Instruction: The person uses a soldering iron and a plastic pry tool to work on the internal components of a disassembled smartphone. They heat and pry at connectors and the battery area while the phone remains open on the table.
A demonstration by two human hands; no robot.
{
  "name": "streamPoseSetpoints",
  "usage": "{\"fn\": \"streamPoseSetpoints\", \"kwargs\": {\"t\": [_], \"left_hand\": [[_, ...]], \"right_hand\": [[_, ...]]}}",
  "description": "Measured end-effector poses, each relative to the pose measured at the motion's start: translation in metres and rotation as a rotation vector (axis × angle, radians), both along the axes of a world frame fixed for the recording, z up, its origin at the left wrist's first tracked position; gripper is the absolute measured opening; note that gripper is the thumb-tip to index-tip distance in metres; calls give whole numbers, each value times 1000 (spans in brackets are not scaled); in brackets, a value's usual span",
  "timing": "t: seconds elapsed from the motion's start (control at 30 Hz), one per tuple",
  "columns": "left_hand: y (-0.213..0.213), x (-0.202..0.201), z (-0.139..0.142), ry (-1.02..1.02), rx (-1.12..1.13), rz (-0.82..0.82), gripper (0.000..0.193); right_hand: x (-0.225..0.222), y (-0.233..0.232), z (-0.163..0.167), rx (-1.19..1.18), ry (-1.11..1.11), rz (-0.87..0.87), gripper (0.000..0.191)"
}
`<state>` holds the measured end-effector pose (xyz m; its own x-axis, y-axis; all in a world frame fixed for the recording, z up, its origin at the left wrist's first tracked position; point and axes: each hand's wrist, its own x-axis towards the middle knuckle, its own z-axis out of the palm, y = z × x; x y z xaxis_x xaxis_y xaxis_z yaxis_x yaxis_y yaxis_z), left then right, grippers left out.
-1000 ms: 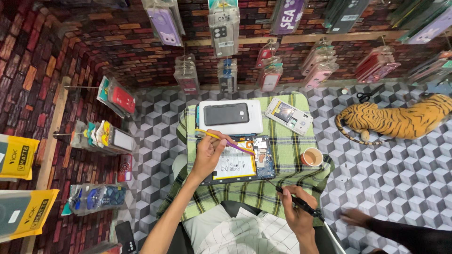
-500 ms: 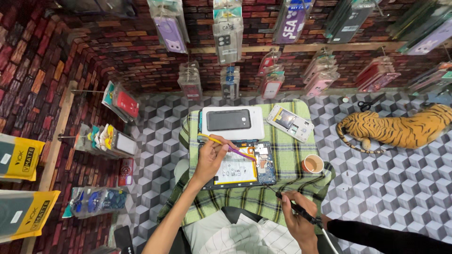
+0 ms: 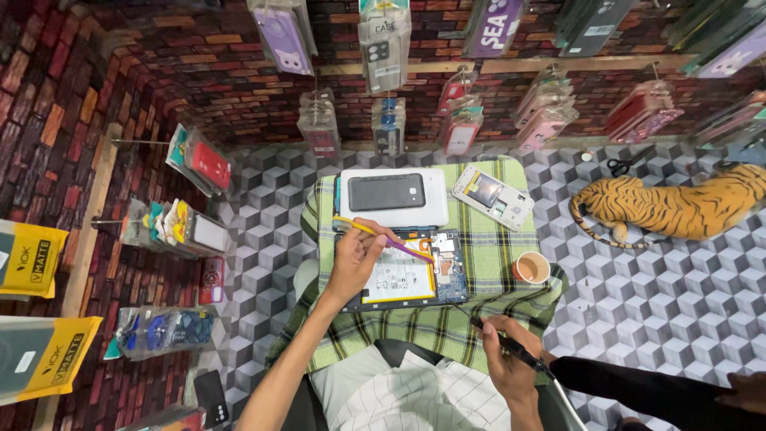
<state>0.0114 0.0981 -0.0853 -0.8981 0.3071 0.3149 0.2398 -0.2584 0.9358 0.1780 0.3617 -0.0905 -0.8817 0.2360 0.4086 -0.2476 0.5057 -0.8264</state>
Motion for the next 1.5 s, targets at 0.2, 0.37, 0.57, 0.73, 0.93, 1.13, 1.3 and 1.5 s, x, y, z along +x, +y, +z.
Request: {"fn": "streamPoseSetpoints", "kwargs": {"t": [0.2,0.37,0.57,0.73,0.93,1.13,1.3,1.5], "left_hand": [[0,-1,0,23,7,-2,9],[0,0,0,23,4,0,8],[0,-1,0,20,10,-6,8],[-1,-1,1,26,20,-14,9],[-1,1,3,11,21,-17,8],[0,0,2,22,26,-16,9],[0,0,1,21,25,-10,9],[-1,-1,1,42,4,-8,9]], "right_hand": [[-1,1,-3,17,63,12,12],[0,4,-7,7,19,-6,12],[2,7,-15,-49,23,-17,12],[3,5,-16,-64,12,-26,12],[3,4,-14,-55,15,-26,12],[3,8,-16,-76,19,-8,12],[5,10,-19,-73,10,-29,12],[6,13,-19,-97,-11,-37,12]]}}
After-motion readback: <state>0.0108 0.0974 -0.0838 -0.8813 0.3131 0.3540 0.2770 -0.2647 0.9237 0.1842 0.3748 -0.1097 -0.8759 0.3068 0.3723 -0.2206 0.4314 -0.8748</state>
